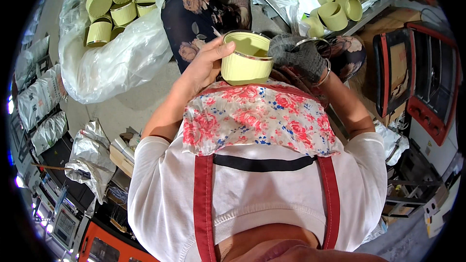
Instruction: The person sits on the floor and assembles light green cups by attaching metal spring handles to their rims. They pick up a cup, insert a handle, and place the finished item on a tray, repeating this process for multiple units.
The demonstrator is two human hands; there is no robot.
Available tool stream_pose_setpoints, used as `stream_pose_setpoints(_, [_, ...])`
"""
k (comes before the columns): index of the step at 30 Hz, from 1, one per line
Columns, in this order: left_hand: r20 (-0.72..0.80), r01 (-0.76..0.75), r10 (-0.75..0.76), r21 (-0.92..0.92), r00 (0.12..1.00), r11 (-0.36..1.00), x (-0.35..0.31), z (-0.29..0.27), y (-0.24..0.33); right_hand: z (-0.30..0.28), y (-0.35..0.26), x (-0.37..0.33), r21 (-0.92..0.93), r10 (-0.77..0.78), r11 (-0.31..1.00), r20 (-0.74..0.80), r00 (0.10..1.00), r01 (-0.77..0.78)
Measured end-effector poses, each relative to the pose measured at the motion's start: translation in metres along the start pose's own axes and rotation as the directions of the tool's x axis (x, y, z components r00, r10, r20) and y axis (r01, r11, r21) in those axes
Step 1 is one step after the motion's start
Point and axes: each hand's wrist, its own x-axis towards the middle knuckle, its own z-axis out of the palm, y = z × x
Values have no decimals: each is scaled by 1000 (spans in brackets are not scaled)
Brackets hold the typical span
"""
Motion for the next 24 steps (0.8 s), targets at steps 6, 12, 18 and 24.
stream_pose_setpoints(6, [57,125,-118,-143,991,982,-1,11,22,21,-17,4,427,362,878,-302,882,-214])
stream_pose_setpoints(12, [-48,37,-42,-111,998,993,11,13,7,8,-11,19,-566,-189,819,-114,975,92])
stream_pose_setpoints(18, [-143,64,-81,-119,986,991,12,28,8,5,-21,19,-223,8,974,-96,995,-30])
stream_pose_setpoints(24, [-111,138,-143,-56,983,989,15,30,17,4,-11,29,-444,-286,864,-47,957,236])
